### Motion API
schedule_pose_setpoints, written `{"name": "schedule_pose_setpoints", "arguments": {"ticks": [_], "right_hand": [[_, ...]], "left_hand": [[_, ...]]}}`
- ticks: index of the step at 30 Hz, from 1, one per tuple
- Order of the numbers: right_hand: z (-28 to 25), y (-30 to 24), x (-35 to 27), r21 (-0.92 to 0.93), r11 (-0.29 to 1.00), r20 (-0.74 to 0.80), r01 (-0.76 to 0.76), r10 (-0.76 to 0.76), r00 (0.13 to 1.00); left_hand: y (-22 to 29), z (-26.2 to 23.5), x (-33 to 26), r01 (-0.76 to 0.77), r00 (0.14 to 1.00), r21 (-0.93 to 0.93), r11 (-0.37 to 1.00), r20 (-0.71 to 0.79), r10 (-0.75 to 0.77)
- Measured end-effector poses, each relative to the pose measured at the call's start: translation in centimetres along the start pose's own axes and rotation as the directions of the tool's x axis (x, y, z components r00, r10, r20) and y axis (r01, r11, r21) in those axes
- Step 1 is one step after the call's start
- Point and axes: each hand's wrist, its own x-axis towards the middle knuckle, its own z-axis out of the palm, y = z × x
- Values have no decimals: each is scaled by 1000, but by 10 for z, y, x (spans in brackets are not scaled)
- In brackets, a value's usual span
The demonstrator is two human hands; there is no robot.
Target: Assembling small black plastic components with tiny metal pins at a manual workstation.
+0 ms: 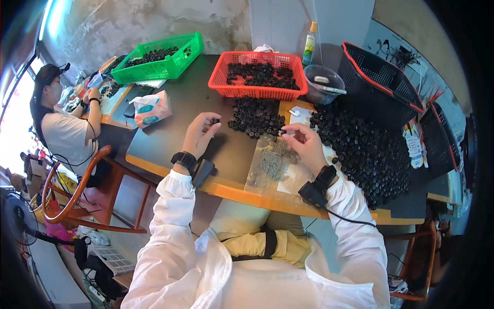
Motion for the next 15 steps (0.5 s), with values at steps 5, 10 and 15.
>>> {"name": "schedule_pose_setpoints", "arguments": {"ticks": [5,10,15], "right_hand": [[2,-5,-3,5,998,7,-67,67,998],[3,-9,-3,-3,993,-18,-114,114,993],[6,-9,-3,109,980,-3,-168,169,986]], "left_hand": [[6,3,0,-150,988,-124,981,2,151],[40,10,13,43,995,-404,914,96,-4],[108,-1,54,-190,945,-228,955,222,241]]}}
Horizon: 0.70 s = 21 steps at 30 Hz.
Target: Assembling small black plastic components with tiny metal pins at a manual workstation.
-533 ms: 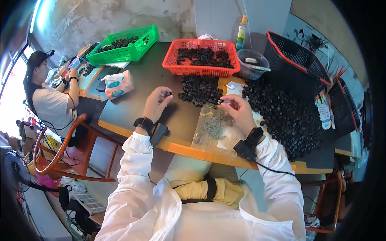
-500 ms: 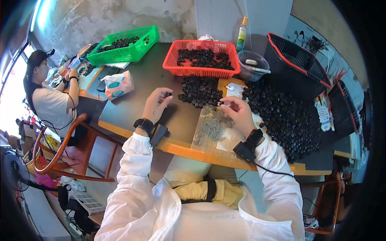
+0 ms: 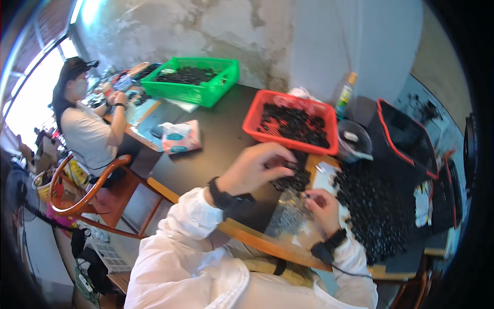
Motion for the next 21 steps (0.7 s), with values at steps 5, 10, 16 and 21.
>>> {"name": "schedule_pose_setpoints", "arguments": {"ticks": [5,10,16,21], "right_hand": [[-17,-29,-10,-43,992,-136,118,-122,983],[-18,-115,15,60,872,-277,486,-453,847],[17,-167,1,-282,827,-238,486,-551,799],[22,-161,7,-311,779,-220,544,-616,757]], "left_hand": [[62,7,43,-511,855,6,860,113,507],[87,16,54,-547,832,-76,834,61,551],[80,34,63,-588,807,-147,796,-172,564],[83,40,65,-527,848,-226,819,-199,491]]}}
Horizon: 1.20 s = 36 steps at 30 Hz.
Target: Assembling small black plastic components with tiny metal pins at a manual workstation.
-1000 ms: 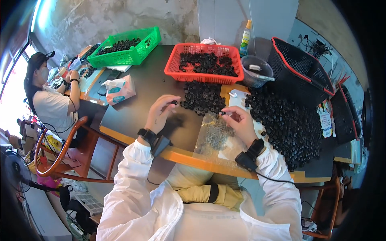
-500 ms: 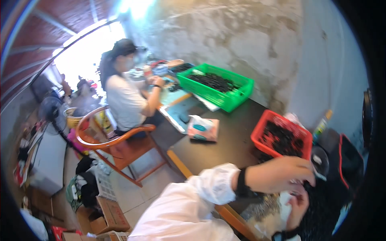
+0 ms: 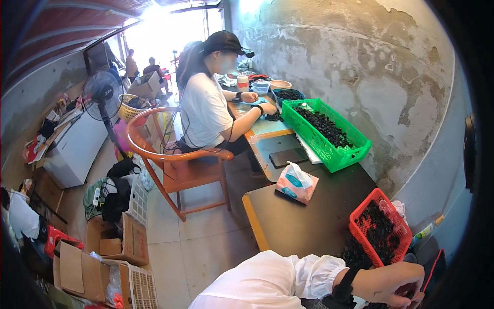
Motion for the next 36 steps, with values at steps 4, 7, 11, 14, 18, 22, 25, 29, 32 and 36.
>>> {"name": "schedule_pose_setpoints", "arguments": {"ticks": [4,7,11,14,18,22,25,29,32,36], "right_hand": [[-7,9,0,79,997,-37,-18,21,999],[-12,6,1,136,991,-10,-8,10,1000],[-13,0,0,198,979,45,-55,47,998],[-22,2,2,245,968,94,-60,38,995],[-20,2,3,185,982,83,-42,27,996],[-22,4,6,100,995,72,-5,-2,997],[-26,6,9,73,997,131,37,-46,990],[-31,6,8,10,999,154,44,-45,987],[-35,9,8,9,1000,190,20,-21,982],[-37,5,10,-33,999,227,-19,26,973]], "left_hand": [[0,-1,2,-118,991,21,993,73,116],[-3,0,2,-153,984,0,988,97,152],[-7,-2,1,-173,978,-27,985,110,174],[-6,1,2,-211,972,20,977,112,207],[-7,-2,2,-243,966,1,970,93,242],[-7,-8,2,-251,961,46,967,132,243],[-6,-13,1,-248,957,98,964,177,228],[-5,-18,1,-213,953,94,973,242,185],[-4,-18,0,-228,951,133,964,242,192],[-7,-21,2,-239,942,120,964,269,200]]}}
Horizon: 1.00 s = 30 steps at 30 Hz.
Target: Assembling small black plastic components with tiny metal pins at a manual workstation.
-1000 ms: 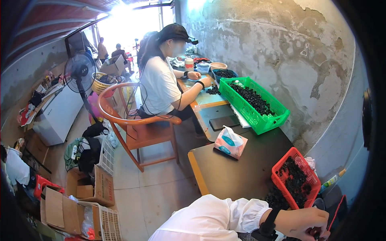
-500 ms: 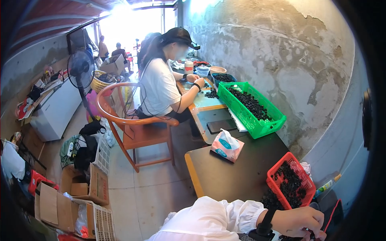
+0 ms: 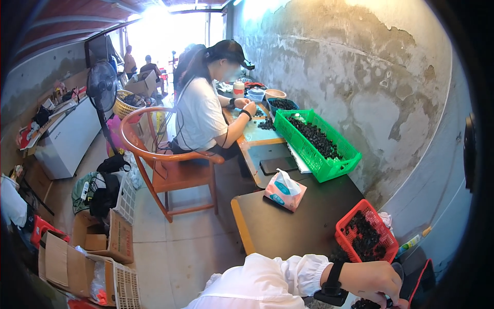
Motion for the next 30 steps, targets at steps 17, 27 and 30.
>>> {"name": "schedule_pose_setpoints", "arguments": {"ticks": [17,27,30], "right_hand": [[11,-19,-3,95,983,109,-160,150,983],[6,20,-3,66,997,-166,-38,48,985],[24,3,18,288,948,-131,-133,176,976]], "left_hand": [[10,-11,-6,28,993,80,996,114,-37],[-28,2,6,95,988,42,995,-128,-89],[-39,-1,-6,308,932,-49,950,-187,-312]]}}
